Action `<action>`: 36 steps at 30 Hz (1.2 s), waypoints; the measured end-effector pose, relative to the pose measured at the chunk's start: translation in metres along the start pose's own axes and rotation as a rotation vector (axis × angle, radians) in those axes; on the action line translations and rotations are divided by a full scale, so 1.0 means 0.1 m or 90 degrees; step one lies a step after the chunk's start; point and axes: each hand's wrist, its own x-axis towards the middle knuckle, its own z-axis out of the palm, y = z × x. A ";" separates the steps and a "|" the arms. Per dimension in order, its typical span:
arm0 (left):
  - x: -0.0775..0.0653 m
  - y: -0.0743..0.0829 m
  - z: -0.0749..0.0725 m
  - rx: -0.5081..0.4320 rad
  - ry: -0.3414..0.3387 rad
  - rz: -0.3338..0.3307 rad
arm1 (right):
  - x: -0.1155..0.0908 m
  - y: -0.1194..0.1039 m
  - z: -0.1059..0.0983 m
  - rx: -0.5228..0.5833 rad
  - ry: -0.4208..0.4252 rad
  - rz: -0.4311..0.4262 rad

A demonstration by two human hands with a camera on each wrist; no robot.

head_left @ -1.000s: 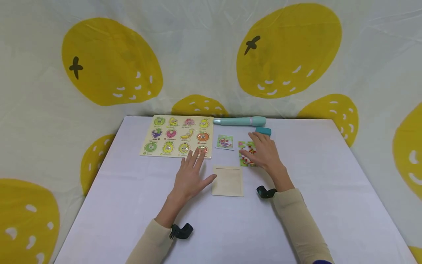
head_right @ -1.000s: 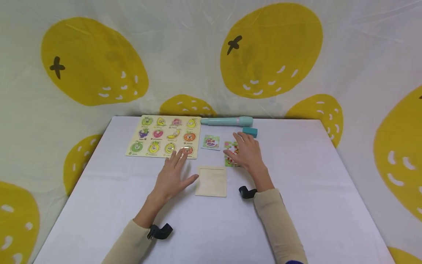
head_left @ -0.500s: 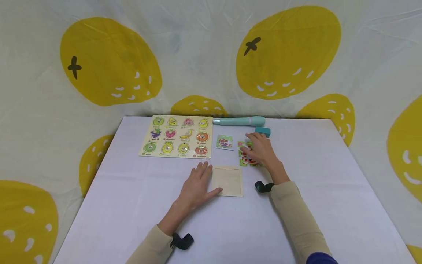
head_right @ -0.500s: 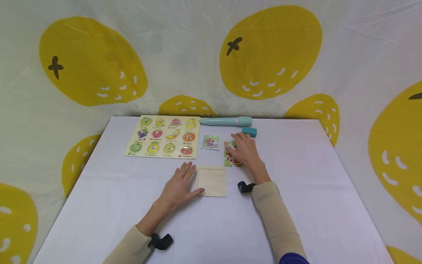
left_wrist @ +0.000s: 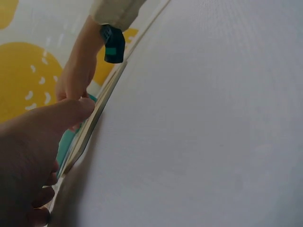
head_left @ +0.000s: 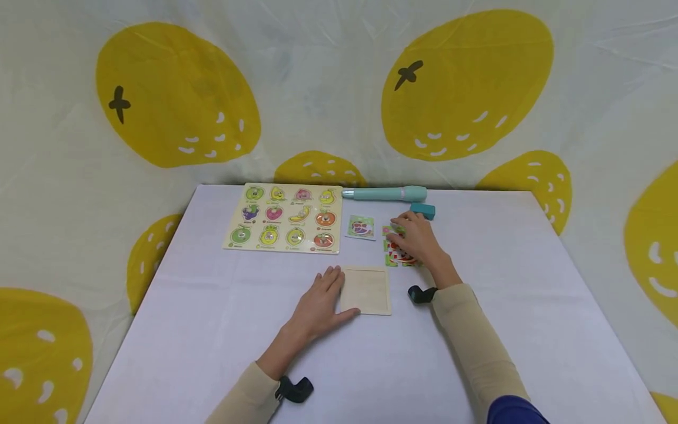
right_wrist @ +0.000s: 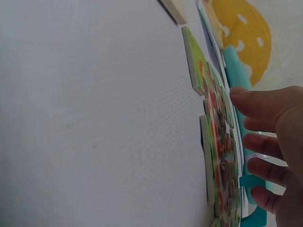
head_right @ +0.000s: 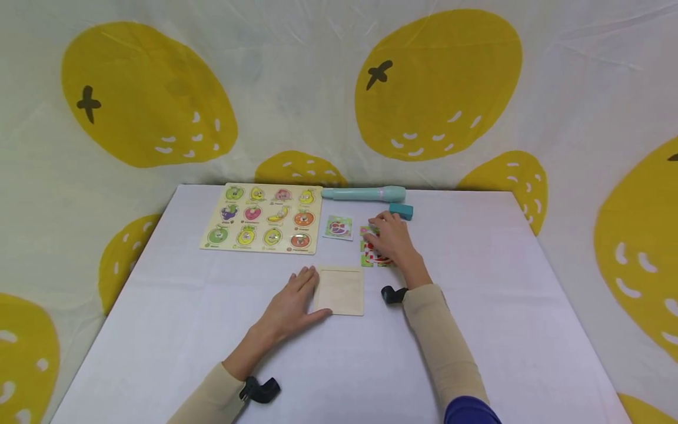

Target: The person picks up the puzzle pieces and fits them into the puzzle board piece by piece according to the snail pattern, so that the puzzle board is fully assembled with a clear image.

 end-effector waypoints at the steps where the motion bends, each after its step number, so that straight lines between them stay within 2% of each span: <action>1: 0.00 0.00 0.00 0.000 -0.002 0.000 | 0.01 0.00 0.00 0.000 -0.003 0.002; 9: 0.01 -0.01 0.02 -0.008 0.007 0.015 | 0.05 0.03 0.02 -0.012 -0.006 -0.021; 15: 0.00 -0.02 0.04 0.001 0.013 0.029 | 0.06 0.03 0.03 0.001 -0.013 -0.018; 30: 0.01 -0.01 0.07 0.018 0.024 0.032 | 0.11 0.02 0.01 0.074 -0.033 0.018; 36: 0.01 -0.02 0.07 0.019 0.026 0.036 | 0.10 -0.01 0.01 0.115 -0.022 0.032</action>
